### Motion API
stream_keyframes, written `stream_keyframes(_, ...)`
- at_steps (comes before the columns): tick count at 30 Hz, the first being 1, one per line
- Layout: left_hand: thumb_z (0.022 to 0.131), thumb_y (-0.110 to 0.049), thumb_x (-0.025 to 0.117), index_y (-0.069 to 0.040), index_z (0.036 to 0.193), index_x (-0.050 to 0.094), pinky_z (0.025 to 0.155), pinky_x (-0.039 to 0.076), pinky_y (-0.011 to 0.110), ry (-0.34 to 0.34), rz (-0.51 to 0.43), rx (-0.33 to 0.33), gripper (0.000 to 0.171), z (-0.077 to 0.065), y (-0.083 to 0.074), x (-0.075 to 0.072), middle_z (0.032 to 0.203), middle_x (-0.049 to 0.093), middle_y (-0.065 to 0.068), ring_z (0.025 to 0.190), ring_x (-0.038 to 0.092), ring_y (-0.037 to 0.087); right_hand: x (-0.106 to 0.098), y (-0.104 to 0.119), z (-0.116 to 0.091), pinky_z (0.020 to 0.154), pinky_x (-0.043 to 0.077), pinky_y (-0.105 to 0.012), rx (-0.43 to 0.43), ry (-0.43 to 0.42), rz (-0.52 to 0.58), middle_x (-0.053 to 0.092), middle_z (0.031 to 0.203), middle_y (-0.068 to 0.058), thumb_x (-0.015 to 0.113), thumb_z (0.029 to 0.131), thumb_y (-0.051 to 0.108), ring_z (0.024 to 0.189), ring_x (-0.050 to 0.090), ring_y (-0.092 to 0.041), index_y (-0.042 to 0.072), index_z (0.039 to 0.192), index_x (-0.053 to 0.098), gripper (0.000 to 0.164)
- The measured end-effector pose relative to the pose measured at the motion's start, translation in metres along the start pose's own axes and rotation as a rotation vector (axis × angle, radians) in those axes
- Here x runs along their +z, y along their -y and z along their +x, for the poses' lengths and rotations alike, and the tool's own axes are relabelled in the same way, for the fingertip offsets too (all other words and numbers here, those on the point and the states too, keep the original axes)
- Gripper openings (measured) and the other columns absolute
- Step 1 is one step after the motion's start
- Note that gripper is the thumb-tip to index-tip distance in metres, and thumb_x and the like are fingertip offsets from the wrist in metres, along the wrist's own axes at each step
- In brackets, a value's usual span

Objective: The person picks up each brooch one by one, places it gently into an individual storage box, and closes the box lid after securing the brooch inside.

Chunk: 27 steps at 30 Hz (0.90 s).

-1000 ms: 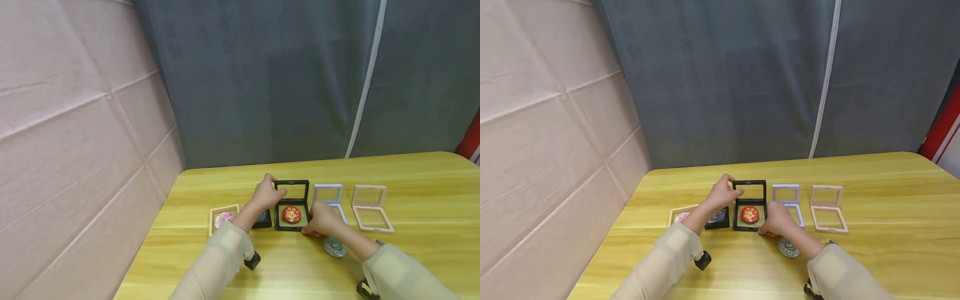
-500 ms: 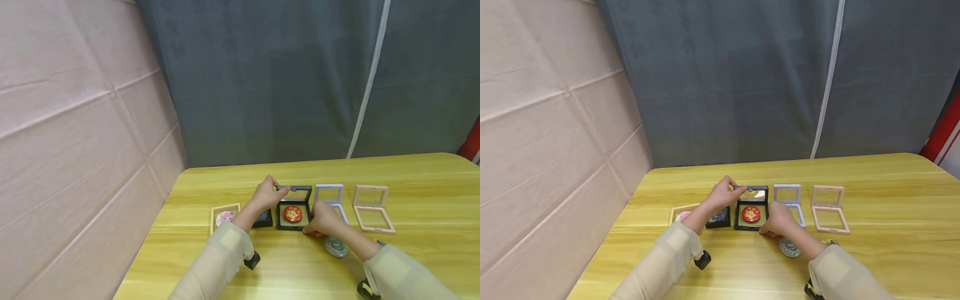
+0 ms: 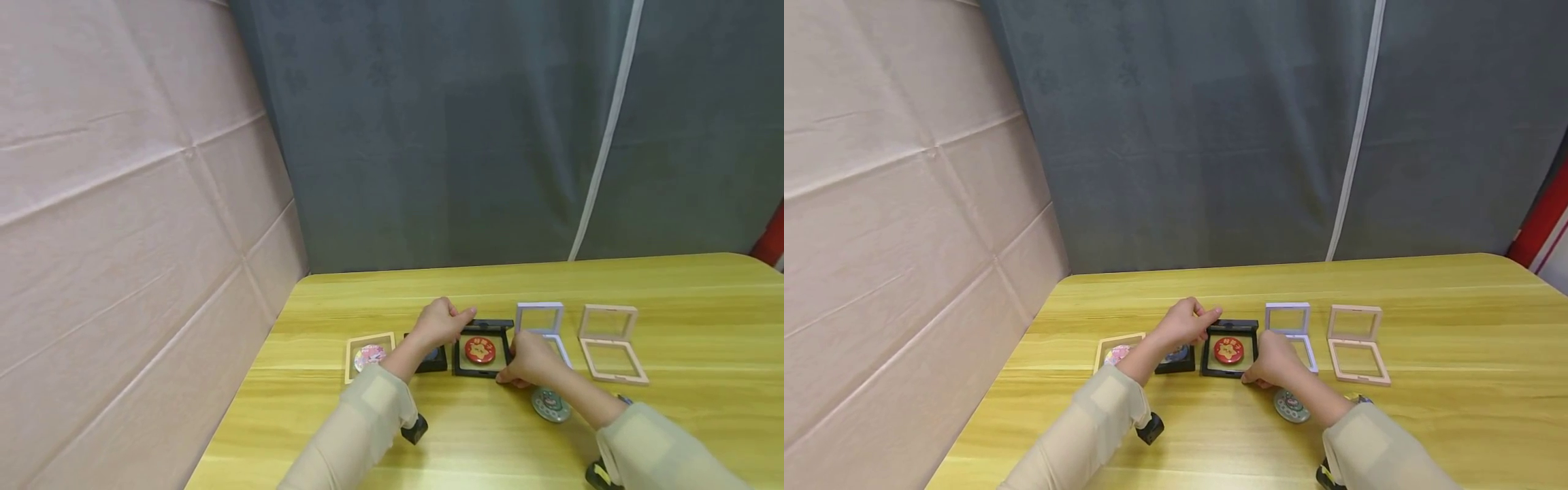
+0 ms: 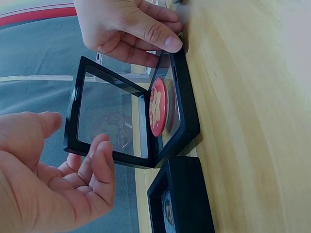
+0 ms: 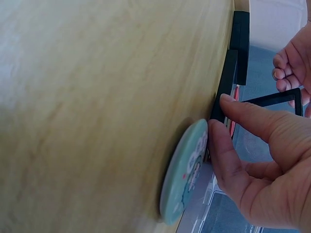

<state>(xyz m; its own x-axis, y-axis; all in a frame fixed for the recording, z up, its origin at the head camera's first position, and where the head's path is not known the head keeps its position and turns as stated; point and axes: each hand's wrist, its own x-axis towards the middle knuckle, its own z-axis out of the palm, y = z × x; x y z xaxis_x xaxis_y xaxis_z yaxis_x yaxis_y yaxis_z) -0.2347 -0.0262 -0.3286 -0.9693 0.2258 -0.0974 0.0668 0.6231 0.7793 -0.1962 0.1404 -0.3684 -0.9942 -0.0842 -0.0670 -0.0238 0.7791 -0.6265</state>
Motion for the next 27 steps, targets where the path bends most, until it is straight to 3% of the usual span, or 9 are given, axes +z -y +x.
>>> stream_keyframes(5,0.087,-0.039,0.056,-0.015,0.045,0.036,0.037,0.024,0.024,0.011,0.012,-0.002,0.053,-0.0001,0.0001,0.0016,0.042,0.043,0.001,0.035,0.029,0.011,-0.0008,-0.0002,-0.0007,0.041,0.044,-0.023,0.009,-0.001,0.003,0.054,0.050,-0.006,0.083,0.057,0.009,0.040,0.053,-0.012,0.002,0.063,0.050,0.035)
stream_keyframes(13,0.084,-0.036,0.061,-0.015,0.047,0.035,0.037,0.025,0.023,0.051,0.049,-0.037,0.050,-0.0020,0.0019,0.0043,0.042,0.044,-0.001,0.036,0.032,0.010,-0.0012,-0.0013,-0.0011,0.041,0.044,-0.022,0.025,-0.004,0.020,0.054,0.051,-0.006,0.083,0.057,0.009,0.040,0.053,-0.012,0.001,0.064,0.050,0.035)
stream_keyframes(20,0.084,-0.035,0.062,-0.012,0.059,0.039,0.044,0.034,0.024,0.062,0.047,-0.039,0.041,-0.0029,0.0037,0.0060,0.048,0.047,0.001,0.041,0.040,0.011,-0.0014,-0.0032,-0.0001,0.040,0.043,-0.022,0.023,-0.009,0.022,0.053,0.047,-0.005,0.083,0.057,0.010,0.039,0.053,-0.012,0.003,0.058,0.051,0.033)
stream_keyframes(27,0.084,-0.036,0.061,-0.015,0.048,0.035,0.037,0.025,0.023,0.084,0.081,-0.017,0.049,-0.0058,0.0039,0.0051,0.040,0.038,-0.002,0.035,0.031,0.010,-0.0013,-0.0036,0.0004,0.040,0.043,-0.023,0.032,-0.011,0.045,0.052,0.047,-0.005,0.083,0.057,0.009,0.040,0.053,-0.013,0.007,0.057,0.043,0.041)
